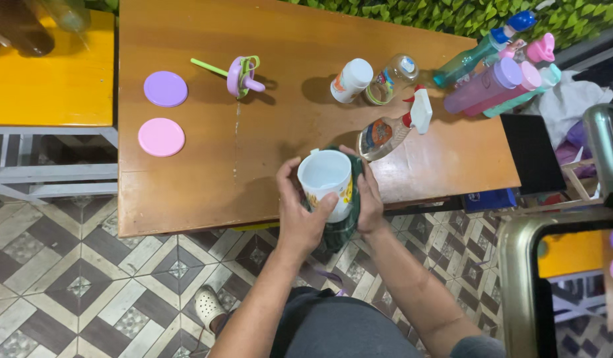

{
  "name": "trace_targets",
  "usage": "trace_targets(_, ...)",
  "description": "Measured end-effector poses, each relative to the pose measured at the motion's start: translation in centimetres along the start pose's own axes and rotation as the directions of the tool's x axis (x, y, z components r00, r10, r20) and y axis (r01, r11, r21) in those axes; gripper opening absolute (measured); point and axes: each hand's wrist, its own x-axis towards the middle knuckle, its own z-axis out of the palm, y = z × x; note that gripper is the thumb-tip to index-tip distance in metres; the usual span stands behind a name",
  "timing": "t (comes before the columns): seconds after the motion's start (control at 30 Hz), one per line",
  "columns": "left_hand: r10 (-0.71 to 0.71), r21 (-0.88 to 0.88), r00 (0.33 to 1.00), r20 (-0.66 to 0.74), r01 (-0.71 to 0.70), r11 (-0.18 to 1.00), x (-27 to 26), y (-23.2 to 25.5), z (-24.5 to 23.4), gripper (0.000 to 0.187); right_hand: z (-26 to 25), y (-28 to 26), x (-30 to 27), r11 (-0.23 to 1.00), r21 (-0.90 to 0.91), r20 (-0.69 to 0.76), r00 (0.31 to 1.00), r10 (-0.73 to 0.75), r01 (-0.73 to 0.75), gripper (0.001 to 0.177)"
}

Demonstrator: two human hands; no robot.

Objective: The person wipes and dries several containers on a wooden table using a green checkered cloth. They handle a pink and green sippy cup, two white mugs with lids, and a clear jar, wiping each item and placing them on a nearby yellow shelf.

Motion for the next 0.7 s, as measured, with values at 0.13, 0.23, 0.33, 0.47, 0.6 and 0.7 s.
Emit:
trace_targets(0.13,-0.193,-0.189,0.978,-0.073,0.177,0.966,2.2,-0.7,1.3,0.070,0.9,1.0,-1.5,0.850,-0.409,0.053,0.938,-0.341,0.332,0.058)
trace_targets(0.23,-0.017,0.027,0.984,-0.179,0.022,0.999,2.0,-0.6,2.7,0.068,0.3,1.0,-1.5,0.719,-0.498,0.151,0.865,-0.479,0.485,0.057)
trace_targets(0.33,0.182,0.329,0.979,-0.089,-0.143,0.934,1.0,-0.3,3.7,0.069,-1.9,0.3,0.1,0.987,0.132,0.049,0.993,-0.104,0.096,0.063)
trace_targets(0.47,0.328,0.478,0.941,-0.088,-0.249,0.842,1.2,-0.2,4.4,0.073,-1.9,-0.1,-1.0,0.997,-0.001,-0.003,0.997,-0.079,0.079,0.063)
trace_targets(0.6,0.205,0.523,0.974,-0.098,-0.125,0.843,2.3,0.3,4.0,0.081,-0.9,0.1,-0.8,0.674,-0.568,0.117,0.856,-0.503,0.473,0.056)
trace_targets(0.7,0.213,0.499,0.977,0.013,-0.191,0.845,2.3,0.2,3.7,0.088,-1.9,0.1,1.8,0.864,0.504,0.089,0.995,-0.040,-0.010,0.062)
